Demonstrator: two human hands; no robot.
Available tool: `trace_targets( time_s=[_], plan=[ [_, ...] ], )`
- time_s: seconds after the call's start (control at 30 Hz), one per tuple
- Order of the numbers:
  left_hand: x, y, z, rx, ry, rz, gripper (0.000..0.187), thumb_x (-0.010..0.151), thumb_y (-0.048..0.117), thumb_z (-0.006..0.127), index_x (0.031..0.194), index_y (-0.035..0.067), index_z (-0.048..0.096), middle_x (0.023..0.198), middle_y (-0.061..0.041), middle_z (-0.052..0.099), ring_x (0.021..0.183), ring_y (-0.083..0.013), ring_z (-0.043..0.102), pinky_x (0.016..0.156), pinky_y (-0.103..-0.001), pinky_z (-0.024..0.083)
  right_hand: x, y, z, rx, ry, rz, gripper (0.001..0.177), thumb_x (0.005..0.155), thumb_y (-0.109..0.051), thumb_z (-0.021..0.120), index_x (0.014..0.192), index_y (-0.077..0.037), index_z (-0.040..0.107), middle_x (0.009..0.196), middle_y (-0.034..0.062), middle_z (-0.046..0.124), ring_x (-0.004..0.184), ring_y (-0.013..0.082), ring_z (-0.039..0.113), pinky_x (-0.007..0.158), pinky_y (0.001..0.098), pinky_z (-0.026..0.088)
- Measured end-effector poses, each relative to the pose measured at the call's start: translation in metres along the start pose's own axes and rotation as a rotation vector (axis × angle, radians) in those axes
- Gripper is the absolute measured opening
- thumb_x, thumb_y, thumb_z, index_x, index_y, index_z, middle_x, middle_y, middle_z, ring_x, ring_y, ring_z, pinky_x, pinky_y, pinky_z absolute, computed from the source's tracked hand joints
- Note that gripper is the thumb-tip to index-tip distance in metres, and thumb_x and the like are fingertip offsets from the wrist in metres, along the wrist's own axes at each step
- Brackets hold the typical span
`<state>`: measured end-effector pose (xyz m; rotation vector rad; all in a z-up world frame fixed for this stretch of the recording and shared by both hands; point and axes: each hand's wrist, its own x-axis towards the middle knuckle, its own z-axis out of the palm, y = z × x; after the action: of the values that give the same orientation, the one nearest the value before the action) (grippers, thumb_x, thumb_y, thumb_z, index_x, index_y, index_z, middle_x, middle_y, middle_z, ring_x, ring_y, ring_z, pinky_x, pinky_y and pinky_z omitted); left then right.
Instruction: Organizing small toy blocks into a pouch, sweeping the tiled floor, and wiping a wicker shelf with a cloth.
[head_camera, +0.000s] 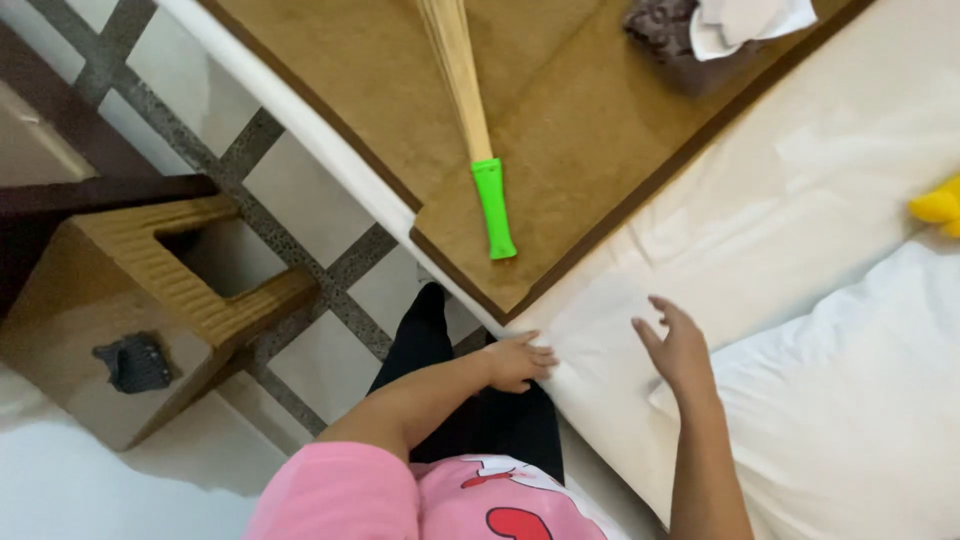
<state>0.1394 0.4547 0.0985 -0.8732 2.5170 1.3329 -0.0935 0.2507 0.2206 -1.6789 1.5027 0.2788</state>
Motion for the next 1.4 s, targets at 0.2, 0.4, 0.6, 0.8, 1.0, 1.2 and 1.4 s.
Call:
trace_targets(
  time_s=[0.2, 0.4, 0.6, 0.8, 1.0, 1.2, 1.4],
  plan=[
    [-0.125, 0.025, 0.023, -0.488, 0.118, -0.355, 0.044, 0.092, 0.029, 0.063, 0.133, 0.016, 0.066, 0.129, -0.01, 0.069, 0.125, -0.0265, 0.061, 0.117, -0.053, 0.032, 0.118, -0.151, 0.03, 0.26, 0.062, -0.332, 0.056, 0.09, -0.026, 0.078, 0.138, -0.003, 0.058, 0.127, 0.0158, 0.07, 0.107, 0.0257, 0.071, 0.092, 0.0374, 0.056],
    [-0.21, -0.001, 0.031, -0.695, 0.429, -0.773, 0.042, 0.093, 0.029, 0.063, 0.132, 0.013, 0.066, 0.125, -0.015, 0.07, 0.118, -0.0328, 0.064, 0.101, -0.044, 0.05, 0.206, -0.211, 0.169, 0.164, 0.152, -0.377, 0.067, 0.077, -0.036, 0.093, 0.12, 0.002, 0.059, 0.109, 0.0226, 0.07, 0.099, 0.0344, 0.07, 0.085, 0.042, 0.056],
    [-0.297, -0.041, 0.133, -0.866, 0.849, -0.951, 0.042, 0.092, 0.027, 0.068, 0.129, 0.008, 0.066, 0.125, -0.018, 0.07, 0.115, -0.0351, 0.066, 0.097, -0.043, 0.052, 0.137, -0.26, 0.149, 0.207, 0.416, -0.335, 0.038, 0.087, -0.023, 0.078, 0.113, -0.005, 0.059, 0.086, 0.02, 0.07, 0.078, 0.0352, 0.068, 0.067, 0.0472, 0.055],
    [-0.405, -0.063, 0.211, -1.079, 0.814, -1.219, 0.045, 0.092, 0.03, 0.066, 0.132, 0.011, 0.066, 0.121, -0.016, 0.075, 0.113, -0.0287, 0.072, 0.098, -0.037, 0.056, 0.148, -0.275, 0.162, 0.677, 0.488, 0.006, 0.028, 0.097, -0.018, 0.068, 0.115, -0.01, 0.049, 0.068, 0.0057, 0.057, 0.051, 0.0226, 0.058, 0.044, 0.0381, 0.046],
    [-0.471, -0.077, 0.249, -1.078, 0.931, -1.363, 0.044, 0.092, 0.028, 0.066, 0.132, 0.01, 0.067, 0.123, -0.017, 0.074, 0.116, -0.0296, 0.07, 0.099, -0.039, 0.054, 0.083, -0.302, 0.313, 0.112, 0.381, -0.283, 0.048, 0.097, -0.017, 0.067, 0.139, -0.006, 0.048, 0.104, 0.0304, 0.065, 0.095, 0.0499, 0.062, 0.079, 0.0546, 0.05],
    [-0.5, -0.079, 0.211, -1.152, 1.027, -1.331, 0.045, 0.093, 0.037, 0.066, 0.13, 0.011, 0.066, 0.125, -0.016, 0.072, 0.116, -0.0296, 0.07, 0.099, -0.039, 0.054, 0.026, -0.362, 0.278, -0.122, 0.035, -0.543, 0.066, 0.086, -0.015, 0.069, 0.147, -0.03, 0.052, 0.11, 0.0241, 0.07, 0.098, 0.0423, 0.067, 0.082, 0.0492, 0.054],
    [-0.52, -0.088, 0.211, -1.223, 1.261, -1.352, 0.044, 0.093, 0.035, 0.068, 0.131, 0.013, 0.067, 0.121, -0.015, 0.073, 0.115, -0.0299, 0.07, 0.098, -0.039, 0.054, 0.088, -0.449, 0.266, -0.204, 0.288, -0.398, 0.055, 0.101, -0.027, 0.07, 0.153, -0.024, 0.05, 0.099, 0.0273, 0.07, 0.089, 0.047, 0.068, 0.076, 0.0544, 0.053]
  ],
)
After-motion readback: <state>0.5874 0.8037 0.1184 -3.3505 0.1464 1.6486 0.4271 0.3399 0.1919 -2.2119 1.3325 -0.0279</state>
